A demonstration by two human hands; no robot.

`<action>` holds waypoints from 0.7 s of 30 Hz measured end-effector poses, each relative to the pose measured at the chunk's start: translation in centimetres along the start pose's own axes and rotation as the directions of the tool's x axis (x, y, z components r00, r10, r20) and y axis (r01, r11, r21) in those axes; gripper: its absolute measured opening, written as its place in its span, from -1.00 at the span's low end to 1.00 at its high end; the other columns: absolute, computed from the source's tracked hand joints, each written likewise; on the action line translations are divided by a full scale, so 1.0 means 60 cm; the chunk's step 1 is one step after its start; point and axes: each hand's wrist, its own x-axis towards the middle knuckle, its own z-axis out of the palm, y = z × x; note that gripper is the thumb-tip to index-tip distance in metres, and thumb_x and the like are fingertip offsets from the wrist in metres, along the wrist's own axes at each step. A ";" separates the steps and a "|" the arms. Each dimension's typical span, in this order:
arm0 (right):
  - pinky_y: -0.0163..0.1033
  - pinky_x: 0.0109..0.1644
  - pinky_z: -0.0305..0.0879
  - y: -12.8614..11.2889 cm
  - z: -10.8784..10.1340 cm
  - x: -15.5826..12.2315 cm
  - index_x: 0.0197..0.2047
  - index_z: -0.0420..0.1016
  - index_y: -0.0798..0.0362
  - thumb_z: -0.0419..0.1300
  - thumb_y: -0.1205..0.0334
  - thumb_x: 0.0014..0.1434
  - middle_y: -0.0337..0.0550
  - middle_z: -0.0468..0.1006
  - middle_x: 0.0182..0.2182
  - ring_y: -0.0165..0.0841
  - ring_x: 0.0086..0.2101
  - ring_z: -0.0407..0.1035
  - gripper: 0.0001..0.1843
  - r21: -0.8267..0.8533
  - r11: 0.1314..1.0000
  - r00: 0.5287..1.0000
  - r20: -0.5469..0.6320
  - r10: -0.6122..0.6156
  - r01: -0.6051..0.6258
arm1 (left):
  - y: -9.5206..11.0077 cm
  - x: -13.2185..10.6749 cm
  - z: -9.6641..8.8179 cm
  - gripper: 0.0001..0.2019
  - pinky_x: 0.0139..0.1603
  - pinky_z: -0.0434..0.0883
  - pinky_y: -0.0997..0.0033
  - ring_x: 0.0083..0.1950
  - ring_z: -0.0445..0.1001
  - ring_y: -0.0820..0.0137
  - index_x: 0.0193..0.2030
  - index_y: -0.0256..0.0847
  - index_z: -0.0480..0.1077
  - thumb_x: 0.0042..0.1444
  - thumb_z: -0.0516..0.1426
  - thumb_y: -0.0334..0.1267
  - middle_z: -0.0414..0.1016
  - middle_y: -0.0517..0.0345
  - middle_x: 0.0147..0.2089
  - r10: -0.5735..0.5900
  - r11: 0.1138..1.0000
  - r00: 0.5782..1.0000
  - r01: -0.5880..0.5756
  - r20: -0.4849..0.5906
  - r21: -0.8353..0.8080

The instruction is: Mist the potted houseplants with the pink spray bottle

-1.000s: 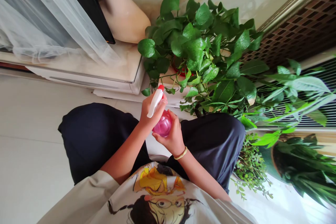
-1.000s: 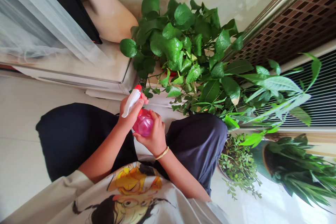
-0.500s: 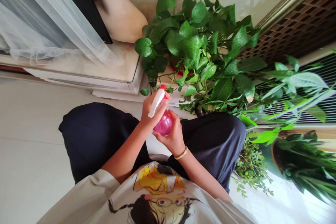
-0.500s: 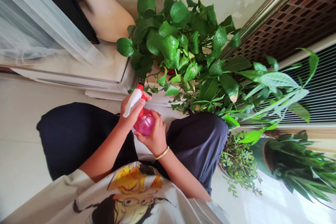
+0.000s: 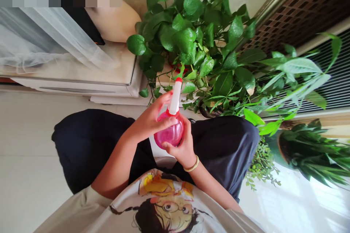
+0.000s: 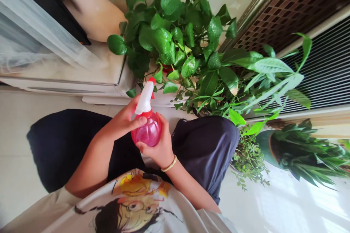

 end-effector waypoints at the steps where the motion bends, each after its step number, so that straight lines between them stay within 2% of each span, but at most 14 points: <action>1: 0.11 0.19 0.47 -0.004 -0.005 -0.006 0.37 0.10 -0.03 0.34 -0.35 0.01 0.10 0.40 0.19 -0.05 0.13 0.44 0.02 0.008 1.000 1.000 -0.019 -0.002 0.002 | 0.004 -0.008 0.005 -0.22 0.31 0.40 0.10 0.35 0.38 0.05 0.45 -0.01 0.19 0.14 0.31 0.06 0.31 -0.07 0.41 -0.021 1.000 0.999 0.022 0.048 -0.012; 4: 0.13 0.18 0.48 -0.011 -0.019 -0.027 0.37 0.12 -0.05 0.39 -0.30 0.00 0.10 0.39 0.21 -0.04 0.14 0.43 0.02 0.013 1.000 0.997 -0.077 0.005 -0.004 | 0.013 -0.028 0.021 -0.19 0.23 0.46 0.14 0.27 0.45 0.10 0.52 0.08 0.06 0.19 0.28 0.02 0.38 -0.03 0.36 -0.103 0.993 0.975 0.111 0.196 -0.030; 9: 0.13 0.22 0.44 -0.018 -0.042 -0.072 0.40 0.10 -0.10 0.41 -0.24 0.01 0.06 0.35 0.24 -0.04 0.17 0.40 0.01 0.046 0.999 0.985 -0.170 0.031 -0.024 | 0.026 -0.039 0.047 -0.11 0.20 0.48 0.07 0.21 0.50 0.08 0.53 0.12 0.01 0.14 0.32 0.07 0.41 0.00 0.32 -0.180 0.983 0.908 0.183 0.377 0.030; 11: 0.16 0.25 0.40 -0.015 -0.054 -0.090 0.40 0.08 -0.10 0.39 -0.31 -0.01 0.07 0.32 0.25 -0.01 0.19 0.38 0.05 0.057 0.998 0.972 -0.234 0.035 -0.023 | 0.028 -0.041 0.062 0.01 0.27 0.43 0.00 0.30 0.43 0.01 0.55 0.12 -0.05 0.05 0.37 0.09 0.32 -0.04 0.40 -0.158 0.987 0.898 0.158 0.411 0.035; 15: 0.23 0.32 0.32 -0.005 -0.082 -0.116 0.39 0.05 -0.07 0.37 -0.42 -0.09 0.12 0.26 0.28 0.05 0.25 0.30 0.14 0.042 0.999 0.922 -0.387 0.014 0.002 | 0.017 -0.054 0.101 0.20 0.43 0.25 -0.11 0.50 0.17 -0.07 0.58 0.12 -0.18 -0.08 0.44 0.08 0.04 -0.08 0.55 -0.083 0.997 0.870 0.069 0.486 0.046; 18: 0.21 0.30 0.34 -0.004 -0.101 -0.129 0.39 0.03 -0.08 0.38 -0.39 -0.09 0.12 0.26 0.28 0.03 0.25 0.31 0.14 0.061 0.998 0.909 -0.416 -0.002 0.031 | 0.002 -0.074 0.135 0.24 0.47 0.18 -0.15 0.55 0.06 -0.10 0.58 0.11 -0.23 -0.09 0.45 0.08 -0.09 -0.12 0.59 -0.063 0.998 0.867 0.048 0.494 0.044; 21: 0.16 0.28 0.37 -0.004 -0.114 -0.151 0.41 0.01 -0.09 0.39 -0.37 -0.09 0.10 0.28 0.27 -0.01 0.22 0.34 0.16 0.084 0.996 0.927 -0.376 0.006 0.027 | -0.015 -0.099 0.170 0.23 0.47 0.17 -0.16 0.53 0.07 -0.14 0.55 0.01 -0.17 -0.14 0.46 0.09 -0.07 -0.23 0.57 -0.053 0.997 0.924 0.067 0.379 -0.025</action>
